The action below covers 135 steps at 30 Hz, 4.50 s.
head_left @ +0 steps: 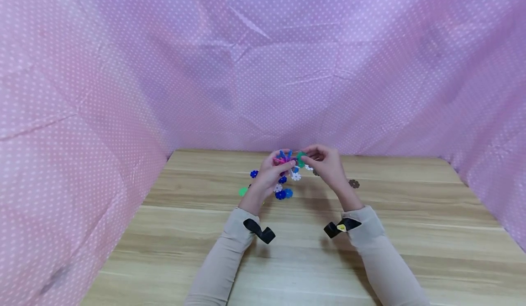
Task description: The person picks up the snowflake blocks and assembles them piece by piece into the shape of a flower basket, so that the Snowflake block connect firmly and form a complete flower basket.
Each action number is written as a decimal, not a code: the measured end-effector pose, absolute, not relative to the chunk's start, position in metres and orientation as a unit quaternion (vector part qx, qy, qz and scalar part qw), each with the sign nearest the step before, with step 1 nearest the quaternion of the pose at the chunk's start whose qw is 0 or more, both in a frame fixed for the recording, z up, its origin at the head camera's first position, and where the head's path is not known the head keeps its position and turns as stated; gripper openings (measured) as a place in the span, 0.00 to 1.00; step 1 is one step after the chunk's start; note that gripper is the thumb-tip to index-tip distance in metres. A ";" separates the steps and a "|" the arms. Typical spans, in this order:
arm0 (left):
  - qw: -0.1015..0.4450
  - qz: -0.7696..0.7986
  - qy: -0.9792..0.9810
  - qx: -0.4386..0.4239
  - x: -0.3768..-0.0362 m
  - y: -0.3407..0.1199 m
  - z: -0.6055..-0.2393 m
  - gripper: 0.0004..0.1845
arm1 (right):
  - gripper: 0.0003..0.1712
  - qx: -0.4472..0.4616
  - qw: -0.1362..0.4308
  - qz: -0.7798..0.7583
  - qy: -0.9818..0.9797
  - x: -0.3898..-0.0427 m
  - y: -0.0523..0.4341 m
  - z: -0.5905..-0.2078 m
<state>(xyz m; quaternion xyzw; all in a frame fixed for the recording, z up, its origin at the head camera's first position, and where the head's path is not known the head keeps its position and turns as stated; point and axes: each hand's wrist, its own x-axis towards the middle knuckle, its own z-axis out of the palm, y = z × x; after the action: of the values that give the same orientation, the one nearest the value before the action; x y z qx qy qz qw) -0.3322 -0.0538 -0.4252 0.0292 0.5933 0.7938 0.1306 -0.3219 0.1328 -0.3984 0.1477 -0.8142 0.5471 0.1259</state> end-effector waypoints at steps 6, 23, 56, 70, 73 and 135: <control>0.114 0.768 0.629 0.041 -0.330 -0.056 -0.425 0.24 | 0.09 0.150 0.150 0.561 -0.800 -0.322 0.126 -0.404; 0.078 0.826 0.558 0.006 -0.333 -0.062 -0.422 0.15 | 0.14 0.202 0.048 0.599 -0.773 -0.323 0.130 -0.404; 0.110 0.830 0.547 -0.008 -0.334 -0.062 -0.424 0.10 | 0.17 0.200 -0.033 0.329 -0.922 -0.332 0.288 -0.440; 0.122 0.825 0.551 0.006 -0.333 -0.062 -0.421 0.10 | 0.16 0.217 -0.052 0.293 -0.930 -0.348 0.295 -0.461; 0.119 0.826 0.551 0.003 -0.334 -0.063 -0.422 0.09 | 0.14 0.215 -0.052 0.301 -0.928 -0.349 0.294 -0.462; 0.101 0.774 0.624 0.040 -0.335 -0.052 -0.437 0.23 | 0.13 0.130 0.090 0.588 -0.793 -0.327 0.139 -0.401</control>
<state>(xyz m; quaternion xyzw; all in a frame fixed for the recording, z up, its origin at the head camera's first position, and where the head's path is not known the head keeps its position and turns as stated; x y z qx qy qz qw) -0.3348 -0.0521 -0.4368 0.0398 0.6238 0.7740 0.1006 -0.3268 0.1387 -0.4013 0.1304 -0.7931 0.5881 0.0904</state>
